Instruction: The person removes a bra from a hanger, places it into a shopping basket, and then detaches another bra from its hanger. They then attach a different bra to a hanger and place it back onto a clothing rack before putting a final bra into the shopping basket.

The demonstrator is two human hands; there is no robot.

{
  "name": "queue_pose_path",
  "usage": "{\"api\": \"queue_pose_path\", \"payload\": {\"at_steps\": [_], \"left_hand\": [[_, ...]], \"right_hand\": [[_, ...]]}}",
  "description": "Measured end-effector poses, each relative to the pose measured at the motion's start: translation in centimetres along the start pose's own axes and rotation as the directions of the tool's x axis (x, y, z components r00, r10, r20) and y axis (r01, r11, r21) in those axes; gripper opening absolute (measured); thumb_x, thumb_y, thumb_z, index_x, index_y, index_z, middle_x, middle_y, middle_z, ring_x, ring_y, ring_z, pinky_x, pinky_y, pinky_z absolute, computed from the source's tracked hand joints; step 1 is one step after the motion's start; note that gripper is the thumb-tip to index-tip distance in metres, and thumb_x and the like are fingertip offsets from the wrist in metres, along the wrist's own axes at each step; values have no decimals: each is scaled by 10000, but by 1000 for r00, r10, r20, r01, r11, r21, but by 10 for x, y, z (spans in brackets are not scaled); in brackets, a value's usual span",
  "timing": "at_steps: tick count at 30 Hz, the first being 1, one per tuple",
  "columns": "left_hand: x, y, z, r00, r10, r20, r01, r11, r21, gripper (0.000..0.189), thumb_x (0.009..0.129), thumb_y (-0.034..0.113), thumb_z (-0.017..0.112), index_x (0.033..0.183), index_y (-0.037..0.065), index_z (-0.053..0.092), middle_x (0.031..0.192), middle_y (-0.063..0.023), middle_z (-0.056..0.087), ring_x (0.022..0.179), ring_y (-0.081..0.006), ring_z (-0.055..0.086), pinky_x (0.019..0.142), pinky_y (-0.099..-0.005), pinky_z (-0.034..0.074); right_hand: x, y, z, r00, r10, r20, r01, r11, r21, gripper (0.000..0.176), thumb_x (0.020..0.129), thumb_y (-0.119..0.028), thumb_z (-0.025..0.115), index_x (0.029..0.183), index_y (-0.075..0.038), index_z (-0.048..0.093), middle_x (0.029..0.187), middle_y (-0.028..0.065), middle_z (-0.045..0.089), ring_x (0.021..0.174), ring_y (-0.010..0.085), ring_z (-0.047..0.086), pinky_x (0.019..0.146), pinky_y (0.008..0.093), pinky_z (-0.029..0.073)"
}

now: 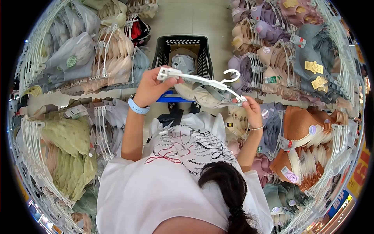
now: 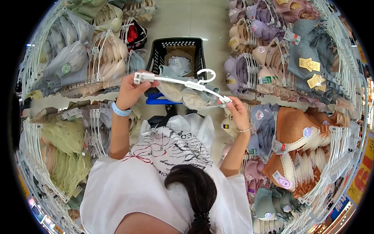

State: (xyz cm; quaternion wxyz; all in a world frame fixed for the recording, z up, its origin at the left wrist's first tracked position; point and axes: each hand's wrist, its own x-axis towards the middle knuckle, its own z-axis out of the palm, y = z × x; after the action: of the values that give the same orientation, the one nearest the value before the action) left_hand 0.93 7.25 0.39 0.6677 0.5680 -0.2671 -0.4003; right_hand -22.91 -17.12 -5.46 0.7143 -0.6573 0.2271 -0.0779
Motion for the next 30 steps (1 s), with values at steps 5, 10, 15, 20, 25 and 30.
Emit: {"api": "queue_pose_path", "payload": {"at_steps": [5, 10, 15, 20, 25, 30], "left_hand": [[-1, 8, 20, 994, 90, -68, -87, 995, 54, 188, 778, 19, 535, 956, -41, 552, 847, -74, 606, 810, -134, 570, 725, -234, 446], [6, 8, 44, 964, 264, -25, -235, 895, 380, 191, 722, -4, 530, 901, -1, 596, 769, -83, 599, 721, -163, 573, 656, -251, 434], [4, 20, 53, 933, 324, 159, -350, 702, 621, 313, 689, 14, 548, 996, 65, 568, 858, -92, 591, 739, -216, 557, 686, -293, 424], [-4, 14, 37, 966, 259, -10, -229, 867, 443, 452, 757, -54, 477, 1189, 34, 381, 916, -74, 599, 801, -110, 529, 761, -232, 395], [-10, 9, 33, 977, 174, -122, -82, 836, 542, 530, 759, -82, 457, 1240, 57, 284, 835, -74, 607, 751, -117, 541, 745, -220, 392], [-8, 10, 45, 956, 275, -105, -154, 772, 616, 552, 729, -74, 466, 1228, 99, 305, 676, -124, 527, 633, -314, 536, 582, -299, 433]], "right_hand": [[12, 7, 12, 962, -170, -212, 132, 975, -179, 394, 750, -98, 582, 1107, -9, 443, 1086, 78, 509, 1010, 160, 459, 874, 288, 345], [18, -62, 73, 700, -712, -48, 505, 541, -672, 669, 594, -165, 721, 1172, -52, 405, 1167, 124, 448, 1084, 277, 402, 917, 360, 309], [40, -72, 120, 841, -531, 101, 477, 642, -601, 453, 615, -54, 662, 1043, -47, 514, 900, 141, 556, 788, 279, 549, 693, 316, 432], [47, -72, 117, 859, -513, -2, 462, 776, -429, 353, 641, 63, 560, 978, -44, 558, 771, 115, 544, 647, 196, 543, 546, 269, 419], [46, -85, 125, 891, -450, 61, 426, 782, -456, 374, 596, 69, 584, 946, -63, 592, 731, 51, 522, 593, 130, 492, 531, 229, 409], [56, -71, 140, 803, -592, 65, 562, 717, -412, 255, 616, -22, 643, 864, -75, 633, 763, 54, 564, 659, 191, 564, 540, 272, 445]]}}
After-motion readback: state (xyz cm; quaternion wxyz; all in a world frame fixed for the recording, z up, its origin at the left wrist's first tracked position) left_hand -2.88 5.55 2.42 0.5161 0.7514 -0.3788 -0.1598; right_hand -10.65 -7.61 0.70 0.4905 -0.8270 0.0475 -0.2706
